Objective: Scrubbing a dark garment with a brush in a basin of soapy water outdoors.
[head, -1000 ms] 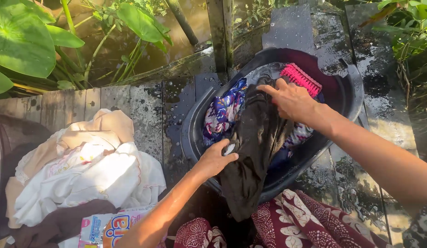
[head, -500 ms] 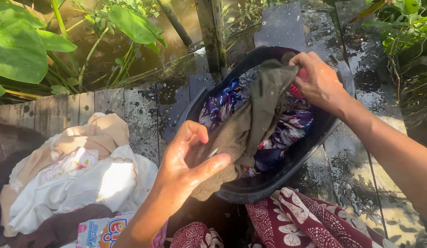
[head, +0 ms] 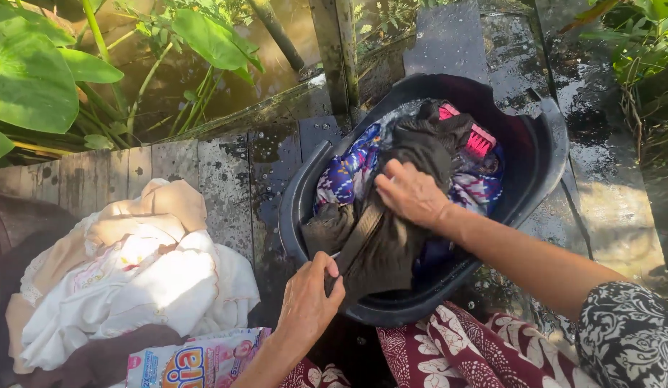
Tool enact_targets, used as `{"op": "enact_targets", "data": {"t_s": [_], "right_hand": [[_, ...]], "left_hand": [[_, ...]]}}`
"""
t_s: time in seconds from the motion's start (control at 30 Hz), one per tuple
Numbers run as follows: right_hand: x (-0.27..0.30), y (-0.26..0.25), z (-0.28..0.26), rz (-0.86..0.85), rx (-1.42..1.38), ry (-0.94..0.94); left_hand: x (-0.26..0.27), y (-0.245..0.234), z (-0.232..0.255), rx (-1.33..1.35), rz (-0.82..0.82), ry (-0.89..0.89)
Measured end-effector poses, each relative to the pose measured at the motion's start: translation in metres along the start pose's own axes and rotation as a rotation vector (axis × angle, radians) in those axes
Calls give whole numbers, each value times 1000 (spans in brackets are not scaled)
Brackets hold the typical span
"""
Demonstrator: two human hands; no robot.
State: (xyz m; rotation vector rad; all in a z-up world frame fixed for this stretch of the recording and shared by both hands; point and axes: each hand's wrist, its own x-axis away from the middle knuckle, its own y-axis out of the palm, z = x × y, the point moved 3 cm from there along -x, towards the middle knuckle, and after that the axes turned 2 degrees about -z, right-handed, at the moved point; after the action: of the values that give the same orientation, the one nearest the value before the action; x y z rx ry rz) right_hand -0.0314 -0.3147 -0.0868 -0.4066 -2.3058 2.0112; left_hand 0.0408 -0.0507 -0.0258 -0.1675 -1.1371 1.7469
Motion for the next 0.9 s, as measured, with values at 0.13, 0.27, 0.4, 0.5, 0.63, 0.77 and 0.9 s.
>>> {"op": "enact_targets", "data": {"t_s": [0.13,0.27,0.4,0.5,0.63,0.77,0.9], "right_hand": [[-14,-2,56,-20,57,288],[-19,-41,-21,-131,-237,481],[21,7,-116,-73,-353,-163],[2,20,-5,36,-21,20],[-19,10,78,206,248,109],[-10,-15,9,-3,-110,332],[23,-8,-114,-27,-321,-224]], "left_hand": [[1,-5,8,-49,32,8],[-1,1,8,-109,88,48],[7,-1,13,-42,50,119],[24,2,13,55,86,234],[14,-11,17,55,77,215],[16,1,17,-10,127,238],[14,6,13,-90,203,345]]}}
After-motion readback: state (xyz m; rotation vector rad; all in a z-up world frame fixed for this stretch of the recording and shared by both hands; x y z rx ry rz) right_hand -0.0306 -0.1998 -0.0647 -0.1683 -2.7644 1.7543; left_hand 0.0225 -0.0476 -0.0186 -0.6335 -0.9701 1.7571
